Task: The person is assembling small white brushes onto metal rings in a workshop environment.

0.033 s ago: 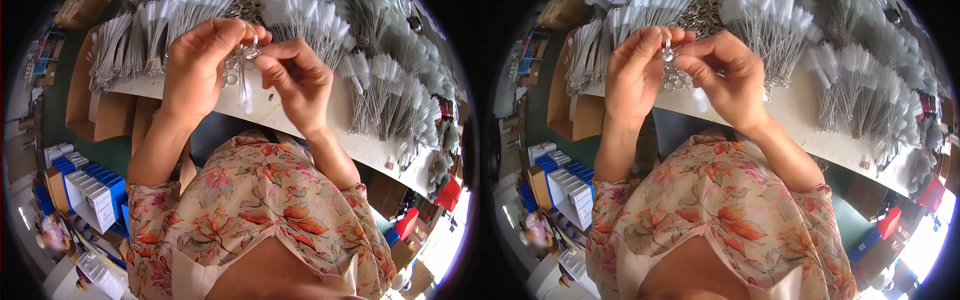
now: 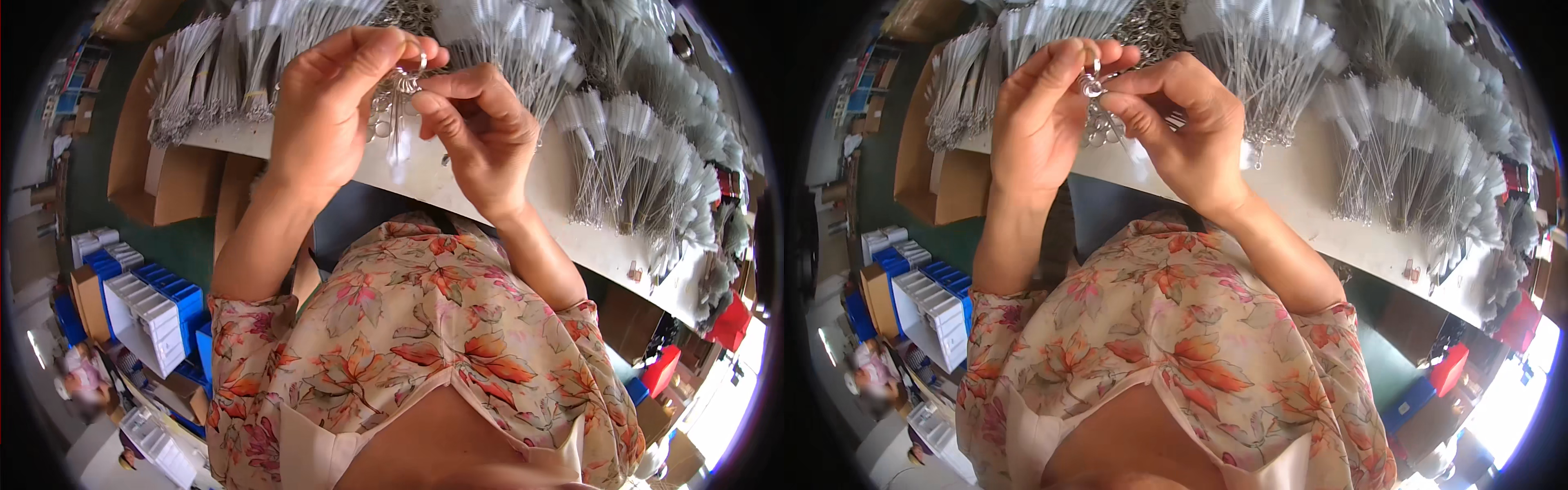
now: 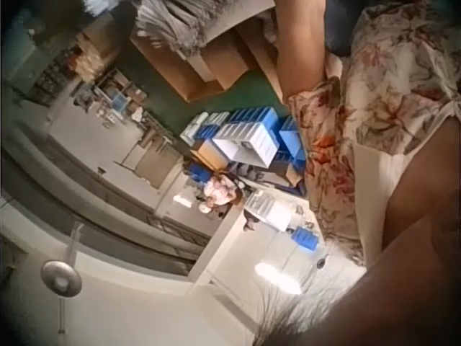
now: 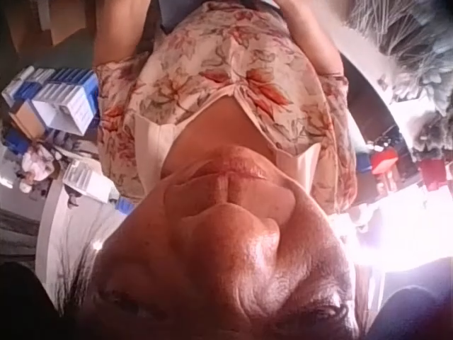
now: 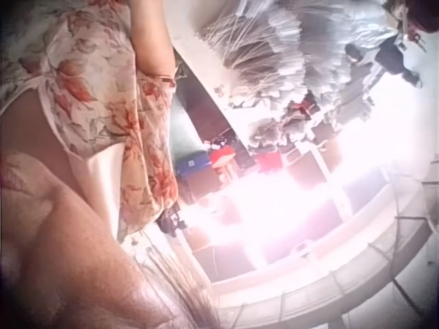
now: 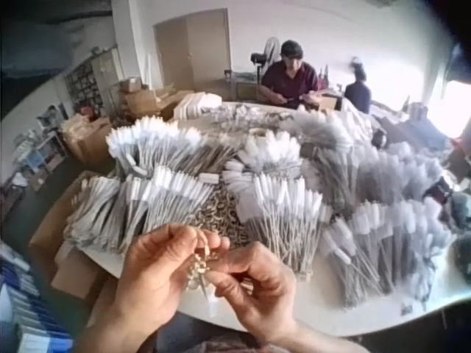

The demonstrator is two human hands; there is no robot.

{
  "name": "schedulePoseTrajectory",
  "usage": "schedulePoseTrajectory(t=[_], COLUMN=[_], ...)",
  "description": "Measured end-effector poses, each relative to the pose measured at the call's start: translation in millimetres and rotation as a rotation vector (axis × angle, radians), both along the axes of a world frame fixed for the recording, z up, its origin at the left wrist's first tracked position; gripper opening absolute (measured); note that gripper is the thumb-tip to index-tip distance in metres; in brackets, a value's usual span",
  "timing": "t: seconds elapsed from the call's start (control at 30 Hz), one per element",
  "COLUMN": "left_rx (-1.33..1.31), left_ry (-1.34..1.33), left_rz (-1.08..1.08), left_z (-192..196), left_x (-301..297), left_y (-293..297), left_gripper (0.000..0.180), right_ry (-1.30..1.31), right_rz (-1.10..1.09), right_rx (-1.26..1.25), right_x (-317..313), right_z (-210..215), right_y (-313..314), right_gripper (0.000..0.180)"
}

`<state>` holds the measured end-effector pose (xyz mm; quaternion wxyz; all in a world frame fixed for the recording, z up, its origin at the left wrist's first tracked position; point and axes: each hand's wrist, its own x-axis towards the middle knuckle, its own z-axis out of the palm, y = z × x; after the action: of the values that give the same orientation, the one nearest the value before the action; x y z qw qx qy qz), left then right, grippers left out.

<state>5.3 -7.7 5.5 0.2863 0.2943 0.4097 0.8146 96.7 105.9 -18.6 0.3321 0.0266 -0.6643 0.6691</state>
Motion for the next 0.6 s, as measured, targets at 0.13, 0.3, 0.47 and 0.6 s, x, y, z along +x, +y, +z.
schedulePoseTrajectory(t=[0.13,0.3,0.47,0.6], left_rx=[-0.118,-0.257,-0.795,-1.346], left_ry=[0.119,0.259,0.664,0.561], left_rz=[0.283,0.285,0.233,0.123], left_z=[4.1,37.6,36.6,-73.0], left_x=[4.8,-21.8,-25.8,-27.0], left_y=[-12.8,-84.8,-167.1,-197.3], left_gripper=[0.02,0.02,0.019,0.012], right_ry=[-0.02,-0.273,-0.481,-0.612], right_rz=[-0.002,0.089,0.14,0.229], right_rx=[-0.056,0.09,0.062,0.068], right_x=[-20.5,-11.5,14.9,21.6], right_z=[-13.0,-27.3,-61.5,-80.4], right_y=[-19.4,-16.7,-4.6,-12.7], right_gripper=[0.011,0.012,0.011,0.011])
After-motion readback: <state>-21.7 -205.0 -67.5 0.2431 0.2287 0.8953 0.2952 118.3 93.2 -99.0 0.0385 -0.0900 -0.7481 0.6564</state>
